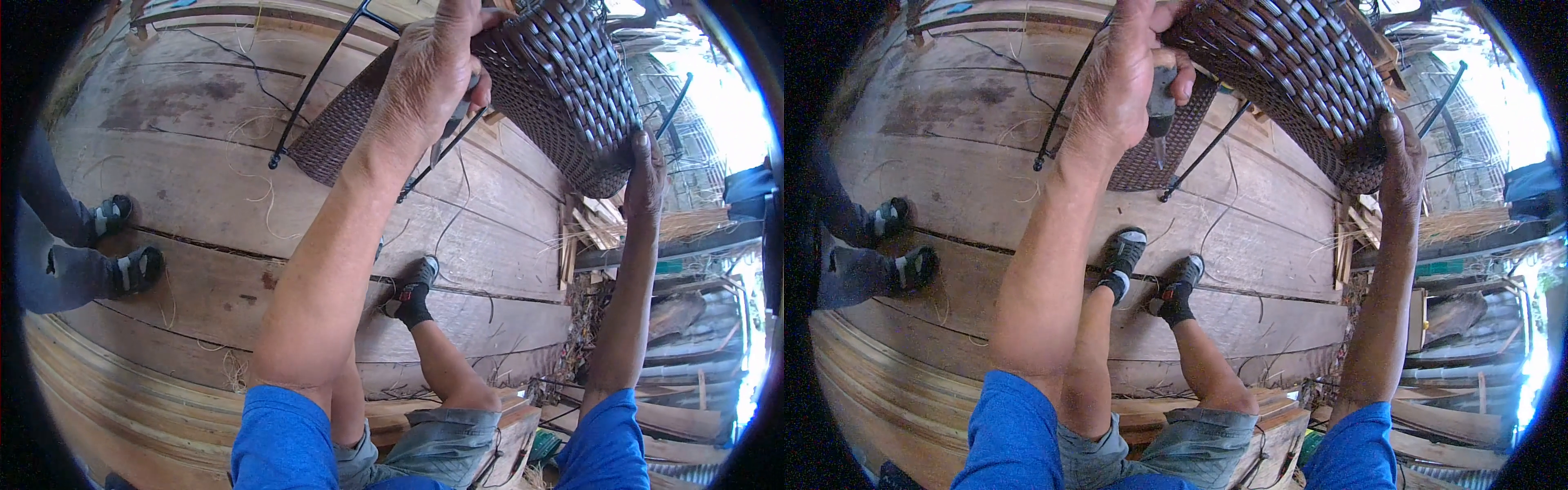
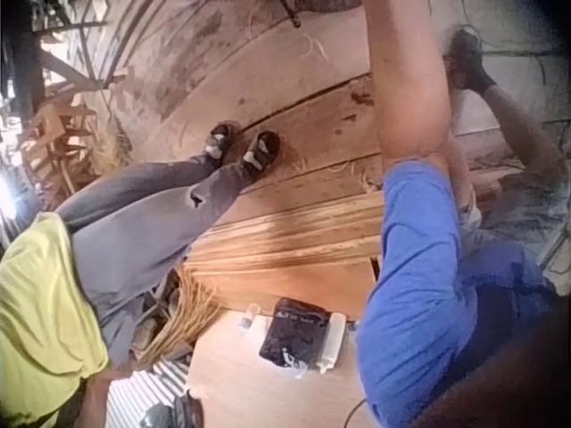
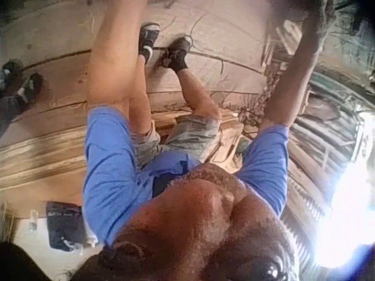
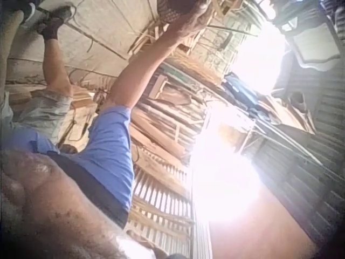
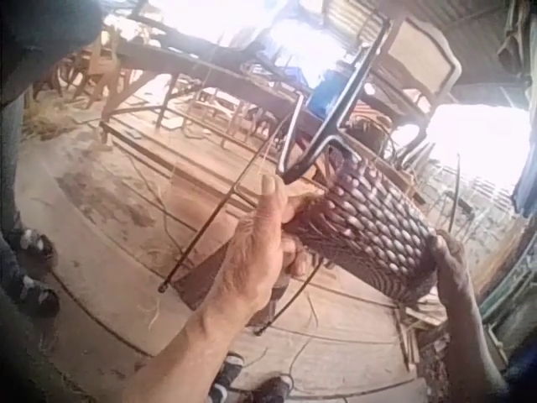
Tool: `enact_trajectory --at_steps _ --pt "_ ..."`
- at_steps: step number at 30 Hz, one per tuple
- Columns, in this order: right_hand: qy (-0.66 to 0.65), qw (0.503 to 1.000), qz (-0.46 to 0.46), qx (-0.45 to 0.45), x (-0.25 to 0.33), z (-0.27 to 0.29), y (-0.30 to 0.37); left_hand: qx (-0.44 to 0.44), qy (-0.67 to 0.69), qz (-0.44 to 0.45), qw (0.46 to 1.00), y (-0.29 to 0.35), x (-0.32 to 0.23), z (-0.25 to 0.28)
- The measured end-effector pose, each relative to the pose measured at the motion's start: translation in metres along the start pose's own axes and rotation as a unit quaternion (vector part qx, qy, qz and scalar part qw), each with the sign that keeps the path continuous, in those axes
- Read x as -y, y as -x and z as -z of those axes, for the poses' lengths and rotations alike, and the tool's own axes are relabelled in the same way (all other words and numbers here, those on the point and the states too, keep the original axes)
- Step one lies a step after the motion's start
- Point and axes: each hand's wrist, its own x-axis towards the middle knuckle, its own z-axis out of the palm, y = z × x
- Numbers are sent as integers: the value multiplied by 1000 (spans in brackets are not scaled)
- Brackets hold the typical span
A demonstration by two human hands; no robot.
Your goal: Weaving a chair using plastic strips onto a metal frame.
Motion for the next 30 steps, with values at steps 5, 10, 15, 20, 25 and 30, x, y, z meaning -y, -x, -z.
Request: enact_trajectory --at_steps 5,10,15,20,25,30 --pt "36 999 8 -3 -1 1 -1 24 -11 42 999 -4 -1 2" --pt "34 999 5 7 -1 2 -2 -5 13 -135 991 -3 23 -2" --pt "31 999 3 11 5 -1 0 -10 70 -170 983 -6 42 -11" --pt "32 999 16 -1 6 -2 -1 -46 49 -188 980 -6 51 -12" --pt "9 999 30 19 -4 1 -5 -39 52 -152 986 -5 46 -10" --pt "31 999 12 36 -4 4 -5 -13 21 -48 999 -1 32 0"
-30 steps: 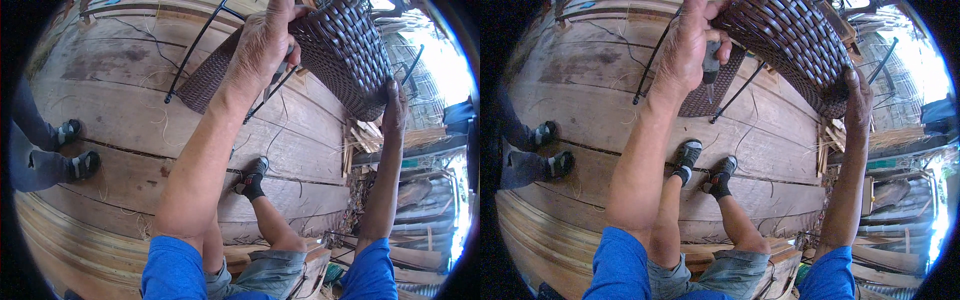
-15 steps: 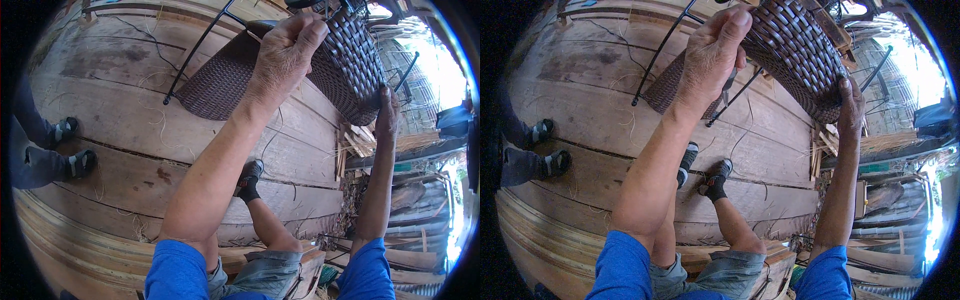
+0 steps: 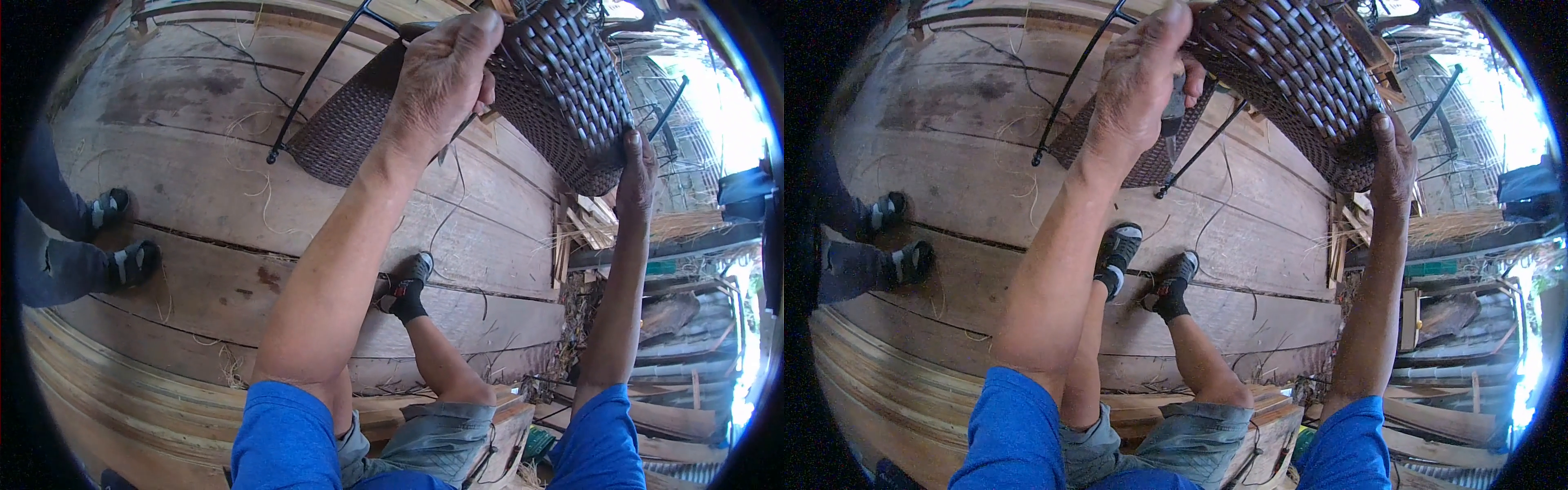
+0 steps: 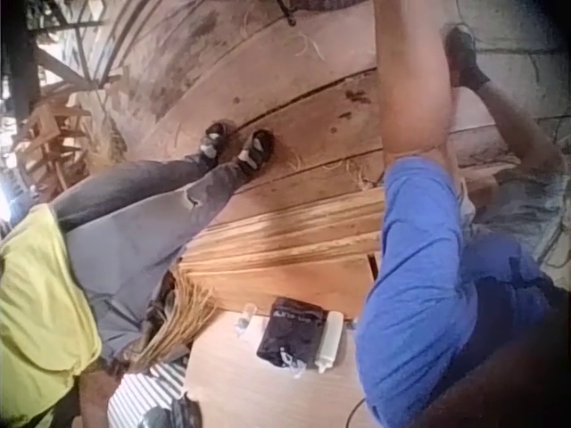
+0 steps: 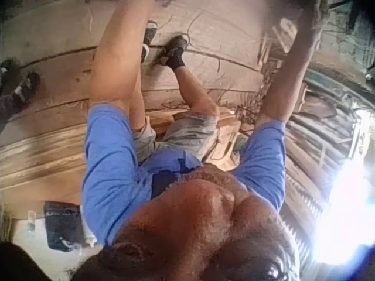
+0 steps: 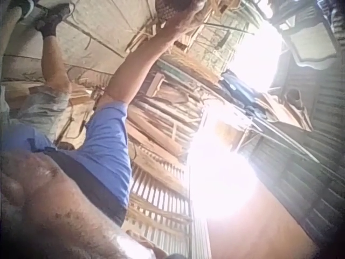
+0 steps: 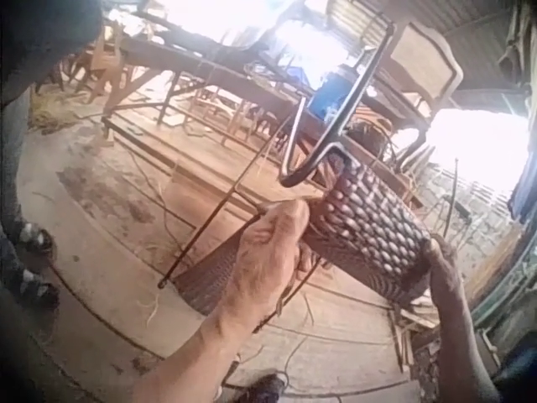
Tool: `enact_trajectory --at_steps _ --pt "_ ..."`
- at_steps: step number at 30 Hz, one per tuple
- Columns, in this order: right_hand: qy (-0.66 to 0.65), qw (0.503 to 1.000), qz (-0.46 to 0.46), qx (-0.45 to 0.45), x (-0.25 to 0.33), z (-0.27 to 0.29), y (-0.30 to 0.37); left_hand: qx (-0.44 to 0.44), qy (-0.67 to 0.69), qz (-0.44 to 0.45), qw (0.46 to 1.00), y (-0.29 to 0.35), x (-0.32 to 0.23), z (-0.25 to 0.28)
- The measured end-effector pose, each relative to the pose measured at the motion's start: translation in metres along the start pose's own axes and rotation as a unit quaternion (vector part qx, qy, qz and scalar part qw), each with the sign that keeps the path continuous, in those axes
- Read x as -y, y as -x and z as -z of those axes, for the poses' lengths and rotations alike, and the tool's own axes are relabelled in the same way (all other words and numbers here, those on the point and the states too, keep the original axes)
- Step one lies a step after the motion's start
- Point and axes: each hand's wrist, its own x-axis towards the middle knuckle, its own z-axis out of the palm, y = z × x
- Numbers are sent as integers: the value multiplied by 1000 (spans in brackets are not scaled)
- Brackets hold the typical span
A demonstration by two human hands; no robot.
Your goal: Weaving a chair using plastic strips onto a metal frame.
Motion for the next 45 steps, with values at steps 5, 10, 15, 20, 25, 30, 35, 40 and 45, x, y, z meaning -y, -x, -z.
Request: enact_trajectory --at_steps 5,10,15,20,25,30,35,40,45 --pt "11 999 1 -34 5 -3 5 37 32 -42 998 -2 -3 8" --pt "-9 1000 -1 8 4 3 6 32 -12 -57 998 7 4 2" --pt "-81 995 -39 38 7 13 34 9 7 -69 998 30 -2 -5" --pt "-46 989 -63 123 29 28 78 -3 -13 -20 1000 81 -23 -4" --pt "14 983 -75 165 49 42 132 -61 -69 7 996 146 -47 -13" --pt "-13 968 -101 229 68 50 192 -80 -188 -28 979 212 -53 -3" --pt "67 950 -118 283 89 49 245 4 -345 -35 938 266 -59 25" --pt "141 956 -9 258 84 44 298 82 -301 107 944 313 -69 31" --pt "203 932 -33 298 74 53 326 154 -299 165 927 332 -65 30"
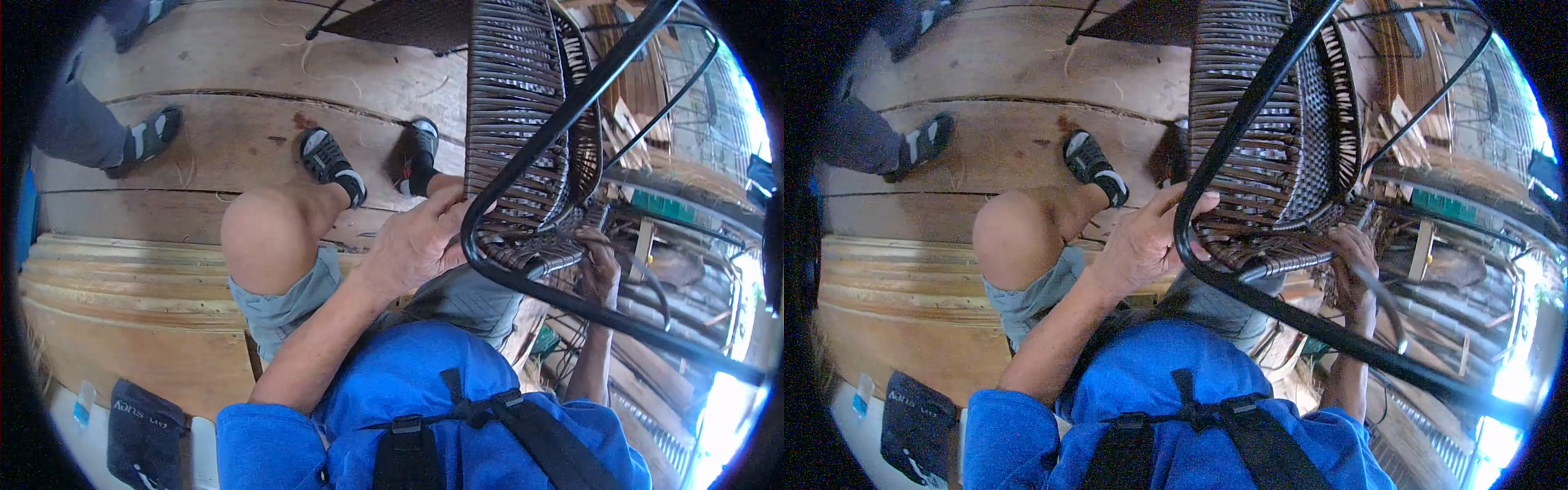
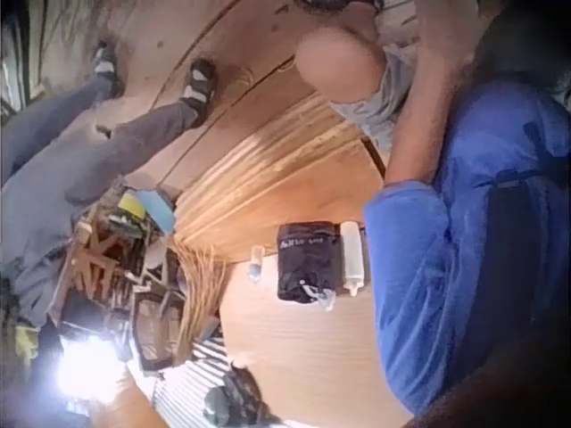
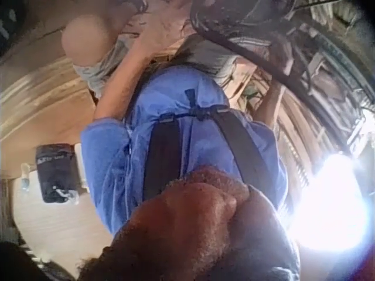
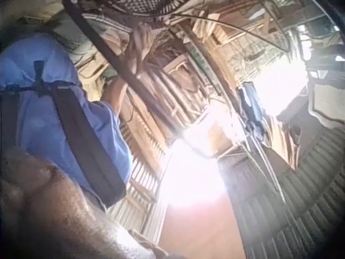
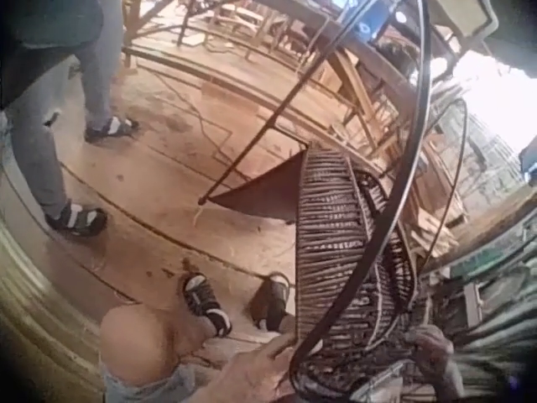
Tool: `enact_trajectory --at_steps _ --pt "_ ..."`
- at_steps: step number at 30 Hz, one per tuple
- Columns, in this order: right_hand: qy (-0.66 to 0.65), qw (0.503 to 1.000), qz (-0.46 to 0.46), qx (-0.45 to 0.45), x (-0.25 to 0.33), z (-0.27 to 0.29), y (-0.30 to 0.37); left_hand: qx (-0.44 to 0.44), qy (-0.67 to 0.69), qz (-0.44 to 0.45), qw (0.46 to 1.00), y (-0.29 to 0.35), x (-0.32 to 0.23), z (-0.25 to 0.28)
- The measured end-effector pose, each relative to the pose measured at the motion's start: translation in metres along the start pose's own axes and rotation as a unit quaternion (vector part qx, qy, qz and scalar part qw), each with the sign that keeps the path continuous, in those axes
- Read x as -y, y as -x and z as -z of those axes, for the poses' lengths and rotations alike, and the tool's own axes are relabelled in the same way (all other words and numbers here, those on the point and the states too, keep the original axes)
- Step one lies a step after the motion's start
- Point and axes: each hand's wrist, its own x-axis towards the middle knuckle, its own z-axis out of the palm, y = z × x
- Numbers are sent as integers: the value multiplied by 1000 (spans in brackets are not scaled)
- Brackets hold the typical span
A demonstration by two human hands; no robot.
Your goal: Weaving a chair using plastic strips onto a metal frame.
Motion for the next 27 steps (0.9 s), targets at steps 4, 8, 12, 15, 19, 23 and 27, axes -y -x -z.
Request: enact_trajectory --at_steps 4,8,12,15,19,23,27 --pt "-14 1000 -1 -10 -10 -4 6 28 12 9 1000 3 4 -5" --pt "-12 999 -44 10 -13 -2 8 38 6 9 999 2 9 -5" --pt "-63 994 -87 15 -6 2 3 53 -42 -15 998 0 10 -5" --pt "-76 983 -141 89 9 14 -12 60 -32 -5 998 -2 8 -3" --pt "-215 951 -134 177 48 43 -38 84 -39 7 996 -2 5 2" --pt "-336 914 -99 202 92 32 -66 111 -34 71 991 0 3 4" --pt "-329 914 120 204 112 -10 -94 116 7 70 991 -3 2 3"
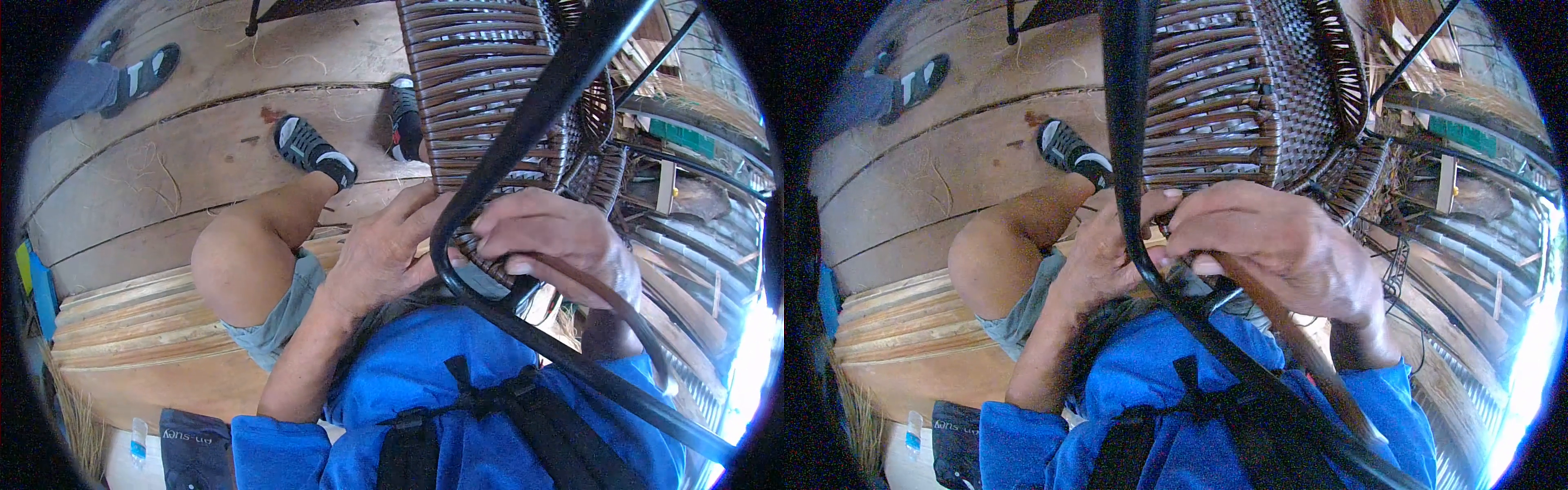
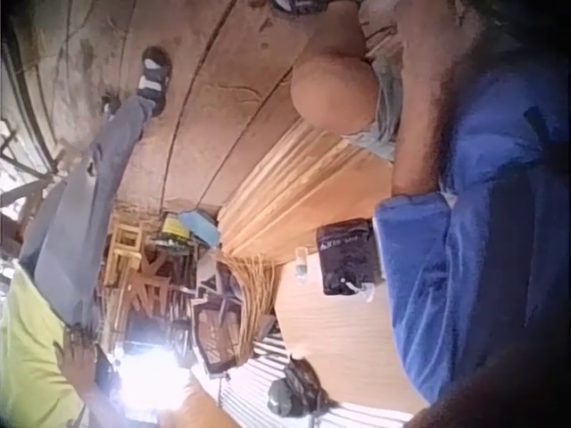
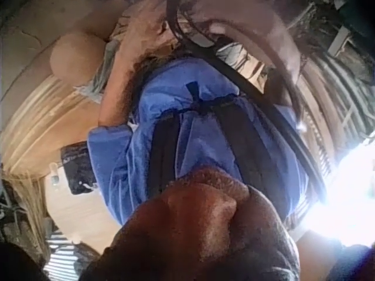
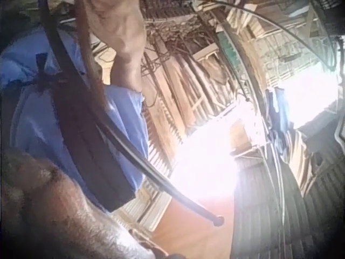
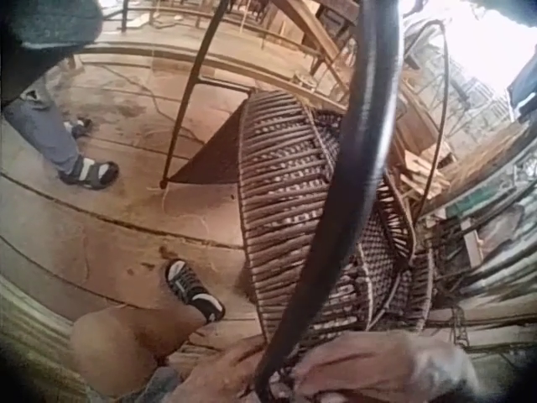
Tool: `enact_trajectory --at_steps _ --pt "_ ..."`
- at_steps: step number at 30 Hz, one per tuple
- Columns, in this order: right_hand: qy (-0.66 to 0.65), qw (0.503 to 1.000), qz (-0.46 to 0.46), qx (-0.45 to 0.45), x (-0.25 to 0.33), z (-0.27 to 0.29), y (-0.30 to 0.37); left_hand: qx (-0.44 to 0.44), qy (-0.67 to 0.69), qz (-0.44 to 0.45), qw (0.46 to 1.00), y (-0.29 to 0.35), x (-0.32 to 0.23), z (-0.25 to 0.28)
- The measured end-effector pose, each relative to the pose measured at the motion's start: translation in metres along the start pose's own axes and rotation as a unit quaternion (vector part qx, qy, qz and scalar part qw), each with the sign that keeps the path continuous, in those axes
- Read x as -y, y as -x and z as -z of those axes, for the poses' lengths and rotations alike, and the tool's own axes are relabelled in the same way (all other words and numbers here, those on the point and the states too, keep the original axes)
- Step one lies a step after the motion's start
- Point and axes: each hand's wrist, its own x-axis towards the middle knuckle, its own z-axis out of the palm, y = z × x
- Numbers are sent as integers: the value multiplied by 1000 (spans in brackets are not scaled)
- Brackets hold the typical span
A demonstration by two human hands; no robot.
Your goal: Weaving a chair using plastic strips onto a metal frame.
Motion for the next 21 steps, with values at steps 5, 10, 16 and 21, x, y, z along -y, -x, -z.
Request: enact_trajectory --at_steps 5,10,16,21 --pt "-298 946 -120 -54 9 -13 -14 4 71 -8 997 -7 -3 0" --pt "-561 786 -228 -122 6 -18 -38 43 97 -15 994 -10 0 3" --pt "-511 799 -264 -173 6 -21 -49 48 185 36 981 -5 1 -2" --pt "-500 808 -230 -210 5 -22 -48 74 221 72 970 -6 2 -1"
